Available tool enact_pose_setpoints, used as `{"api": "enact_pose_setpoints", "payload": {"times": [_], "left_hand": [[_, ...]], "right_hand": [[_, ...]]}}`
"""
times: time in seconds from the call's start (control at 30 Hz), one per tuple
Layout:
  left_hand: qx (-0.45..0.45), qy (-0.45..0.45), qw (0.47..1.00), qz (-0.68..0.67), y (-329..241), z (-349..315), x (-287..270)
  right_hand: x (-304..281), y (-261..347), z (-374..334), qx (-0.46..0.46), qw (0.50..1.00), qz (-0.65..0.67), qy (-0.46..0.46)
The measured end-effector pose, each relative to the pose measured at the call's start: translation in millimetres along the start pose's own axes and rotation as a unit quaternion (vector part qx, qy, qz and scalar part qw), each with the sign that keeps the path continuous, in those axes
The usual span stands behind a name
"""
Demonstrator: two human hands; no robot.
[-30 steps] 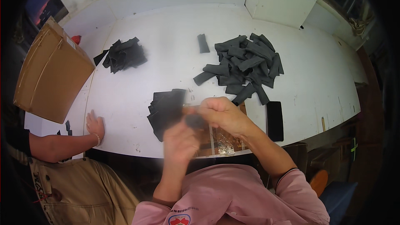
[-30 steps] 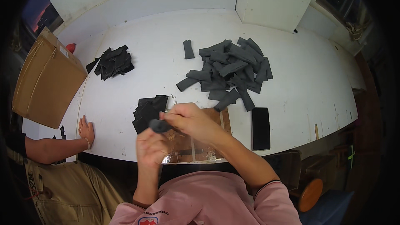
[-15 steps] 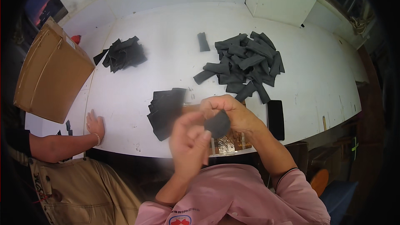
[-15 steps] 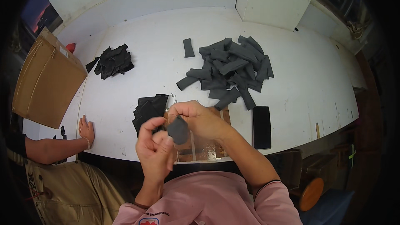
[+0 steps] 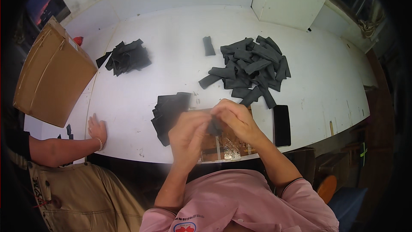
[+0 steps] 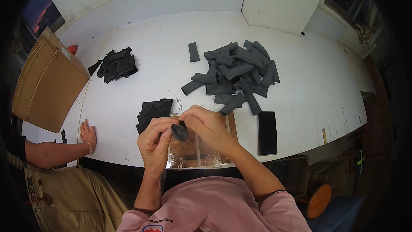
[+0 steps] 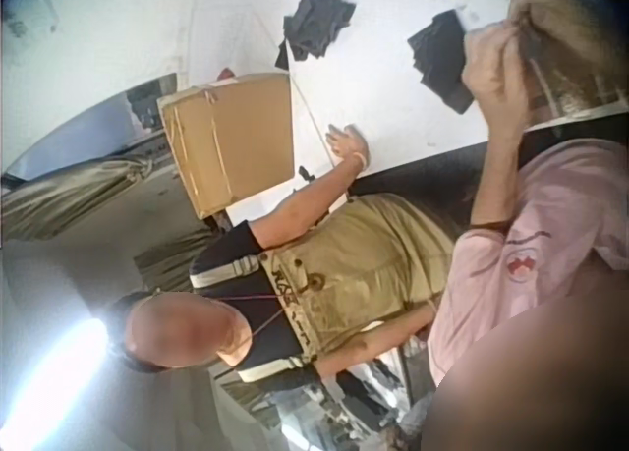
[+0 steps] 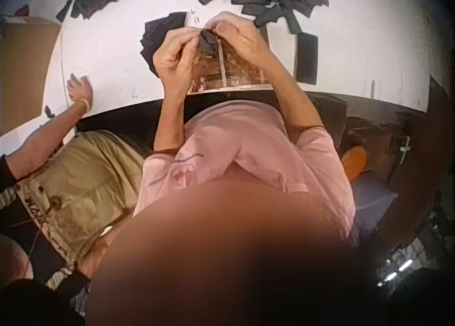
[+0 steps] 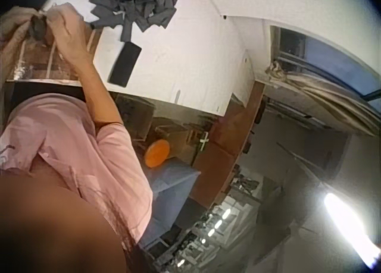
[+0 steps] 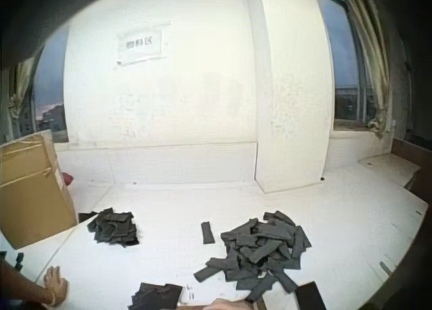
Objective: Sort and inspect small black rectangular pieces of material.
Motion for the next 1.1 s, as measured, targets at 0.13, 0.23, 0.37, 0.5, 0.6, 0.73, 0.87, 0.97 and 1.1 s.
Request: {"api": "enact_pose_setpoints", "payload": {"times": [0.13, 0.23, 0.37, 0.5, 0.6, 0.73, 0.87, 0.97, 1.1], "left_hand": [[0.000, -0.045, 0.998, -0.041, -1.5, -3.0, 2.1], [-0.028, -0.044, 0.997, -0.061, -0.7, -3.8, -0.8], [-0.004, -0.017, 1.000, -0.024, 5.1, -0.4, -0.8], [0.024, -0.083, 0.995, -0.045, 0.6, -3.3, -0.6], [0.016, -0.177, 0.976, -0.126, -0.1, -12.4, -7.2], [-0.102, -0.153, 0.969, -0.167, 20.4, -22.9, -6.3], [-0.070, -0.081, 0.986, -0.126, 29.5, -21.9, -6.5], [-0.066, -0.077, 0.987, -0.121, 17.1, -20.2, -8.5], [-0.050, -0.137, 0.980, -0.137, 9.7, -11.4, -4.4]], "right_hand": [[-4.9, 39.4, -6.4, -0.167, 0.964, -0.204, 0.022], [0.4, 47.3, -6.3, -0.188, 0.907, -0.377, 0.017], [3.5, 29.6, -10.7, -0.141, 0.915, -0.379, 0.004], [3.6, 28.2, -6.2, -0.144, 0.905, -0.400, 0.001], [3.6, 42.4, 0.8, -0.179, 0.880, -0.440, 0.022], [12.3, -1.2, -4.7, -0.201, 0.881, -0.429, 0.011], [18.5, -28.6, -29.8, -0.092, 0.856, -0.506, 0.052], [-2.9, 8.0, -33.0, -0.038, 0.889, -0.453, 0.047], [-11.8, 38.9, -17.2, -0.097, 0.942, -0.322, 0.004]]}}
Point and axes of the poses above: each hand's wrist, its own z-axis towards the middle knuckle, its own x-axis out of the palm, y = z × x, the point moved 2 cm from there along z, towards the middle knuckle, and after that the axes turned 11 degrees about -z, right-handed, at the moved point
